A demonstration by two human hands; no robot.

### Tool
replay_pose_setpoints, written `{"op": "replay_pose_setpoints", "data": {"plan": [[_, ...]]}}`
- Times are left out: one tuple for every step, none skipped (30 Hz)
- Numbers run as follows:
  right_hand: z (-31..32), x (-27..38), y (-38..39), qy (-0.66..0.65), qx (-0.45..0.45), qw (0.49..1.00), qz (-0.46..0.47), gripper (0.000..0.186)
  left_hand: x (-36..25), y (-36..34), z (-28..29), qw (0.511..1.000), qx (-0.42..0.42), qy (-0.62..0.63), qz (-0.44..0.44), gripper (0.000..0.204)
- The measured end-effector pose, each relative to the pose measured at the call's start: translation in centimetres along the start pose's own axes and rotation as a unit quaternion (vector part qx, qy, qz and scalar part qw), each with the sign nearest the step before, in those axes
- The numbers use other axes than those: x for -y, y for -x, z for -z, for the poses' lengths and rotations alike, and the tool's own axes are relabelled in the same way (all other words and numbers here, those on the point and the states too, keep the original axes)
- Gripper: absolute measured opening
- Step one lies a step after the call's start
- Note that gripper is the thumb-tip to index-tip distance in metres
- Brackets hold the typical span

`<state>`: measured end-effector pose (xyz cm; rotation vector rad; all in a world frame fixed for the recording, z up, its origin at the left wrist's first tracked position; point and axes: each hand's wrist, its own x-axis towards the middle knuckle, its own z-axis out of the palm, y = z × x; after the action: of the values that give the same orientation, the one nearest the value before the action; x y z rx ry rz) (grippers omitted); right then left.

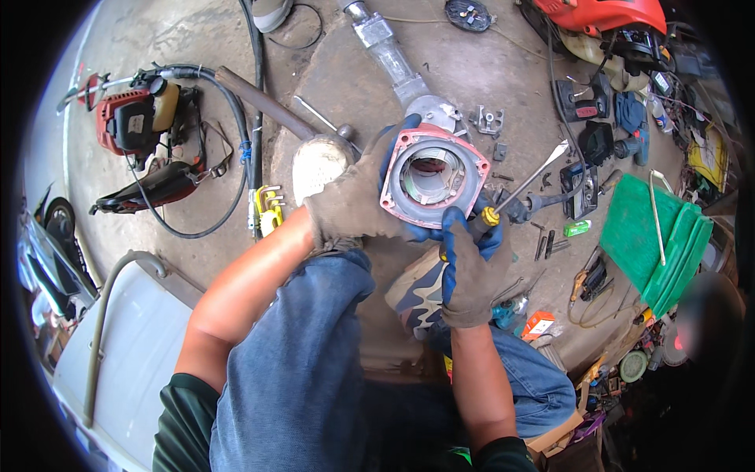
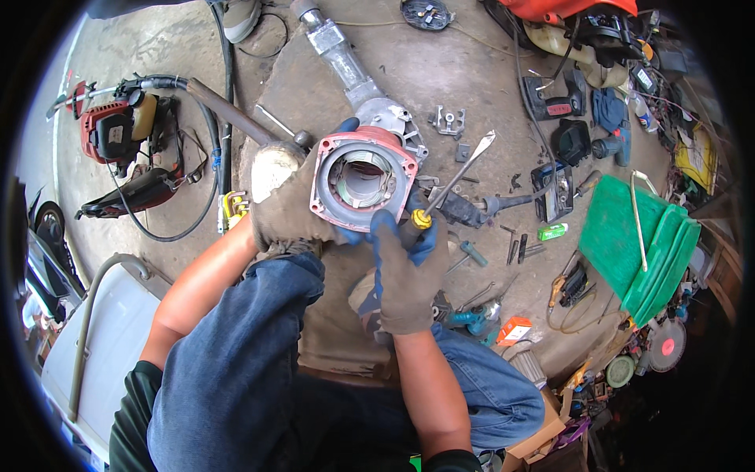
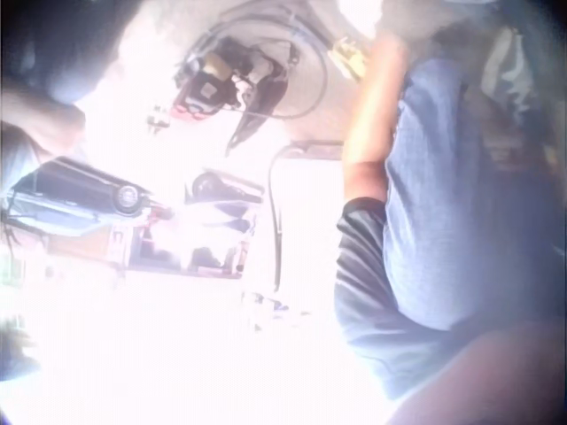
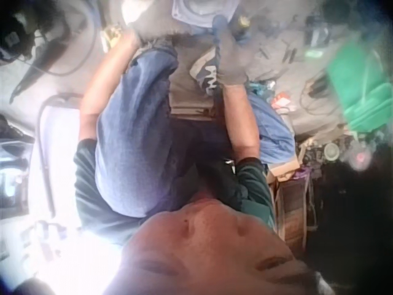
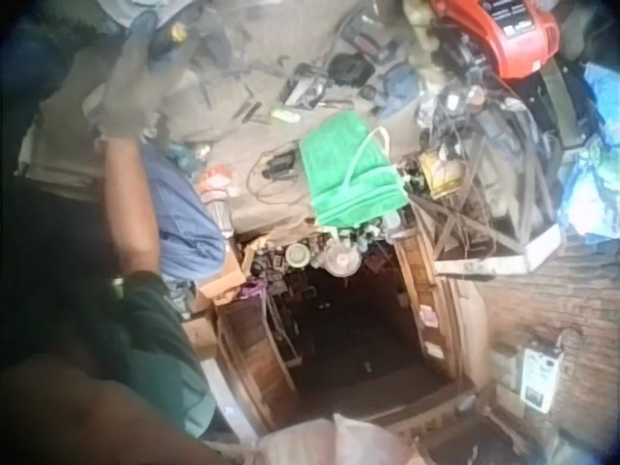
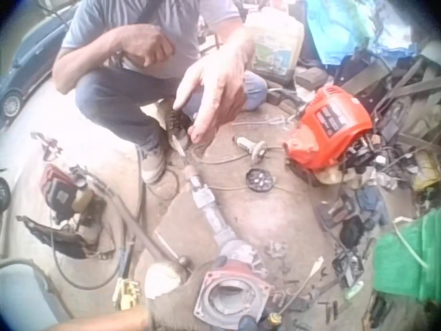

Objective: The person sits on the ground and works on a red engine cylinder, using a screwdriver to adjust internal components. They repeatedly handle the cylinder, inspect it, and reach into a green bin to retrieve small parts.

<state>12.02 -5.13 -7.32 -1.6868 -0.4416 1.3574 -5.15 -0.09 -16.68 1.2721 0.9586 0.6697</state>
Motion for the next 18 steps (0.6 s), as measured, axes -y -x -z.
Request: {"op": "replay_pose_setpoints", "data": {"plan": [[0.0,-0.1,0.0,0.011,-0.01,1.0,0.004,0.025,0.3,-0.2,0.0,0.999,-0.012,-0.046,-0.005,0.131],[-0.1,-0.1,0.0,0.022,-0.021,1.0,0.008,0.025,0.4,-0.3,0.1,0.991,-0.013,-0.129,-0.025,0.128],[0.0,-0.1,-0.1,0.023,-0.014,1.0,0.015,0.024,-0.4,-0.6,0.4,0.976,-0.013,-0.211,-0.046,0.125],[0.2,0.1,-0.3,0.025,-0.008,0.999,0.022,0.022,-0.7,-1.0,0.6,0.954,-0.012,-0.291,-0.067,0.123],[0.2,0.1,-0.4,0.026,-0.002,0.999,0.03,0.021,-0.6,-1.2,0.6,0.953,-0.03,-0.285,-0.097,0.116],[0.2,0.2,-0.5,0.02,-0.004,0.999,0.03,0.02,-0.7,-1.6,0.7,0.954,-0.036,-0.271,-0.122,0.115],[0.1,0.3,-0.6,0.014,-0.006,0.999,0.03,0.019,-0.8,-2.1,0.7,0.954,-0.042,-0.256,-0.146,0.115],[0.0,0.3,-0.6,0.007,-0.008,0.999,0.03,0.019,-0.9,-2.7,0.7,0.954,-0.047,-0.242,-0.171,0.114],[0.2,0.3,-0.7,0.014,-0.005,0.999,0.035,0.017,-0.7,-3.2,0.5,0.944,-0.049,-0.263,-0.192,0.108],[0.4,0.2,-0.8,0.021,-0.002,0.999,0.039,0.015,-0.7,-3.5,0.6,0.953,-0.038,-0.235,-0.185,0.106],[0.7,0.2,-1.0,0.027,0.001,0.999,0.043,0.014,-0.9,-3.8,0.6,0.962,-0.027,-0.206,-0.178,0.103],[1.2,0.6,-1.2,0.045,0.006,0.999,0.023,0.017,-1.3,-4.1,0.5,0.97,-0.014,-0.175,-0.17,0.101],[1.8,1.4,-1.4,0.062,0.011,0.998,0.003,0.02,-1.9,-4.4,0.2,0.968,-0.042,-0.173,-0.18,0.097],[2.1,2.2,-1.4,0.079,0.016,0.997,-0.018,0.023,-2.7,-4.7,-0.5,0.98,-0.099,-0.045,-0.164,0.082],[1.6,3.2,-0.7,0.064,0.01,0.997,0.041,0.034,-3.0,-4.8,-0.5,0.978,-0.086,-0.094,-0.164,0.069],[2.3,4.0,0.1,0.075,0.007,0.996,0.042,0.039,-3.2,-4.7,-0.4,0.973,-0.074,-0.146,-0.163,0.056],[3.0,4.5,0.8,0.098,0.003,0.994,0.05,0.039,-3.6,-4.3,-0.1,0.996,-0.039,0.084,0.016,0.049],[3.8,5.1,1.7,0.121,-0.003,0.991,0.059,0.04,-4.2,-4.0,0.1,0.926,-0.086,0.314,0.192,0.043]]}}
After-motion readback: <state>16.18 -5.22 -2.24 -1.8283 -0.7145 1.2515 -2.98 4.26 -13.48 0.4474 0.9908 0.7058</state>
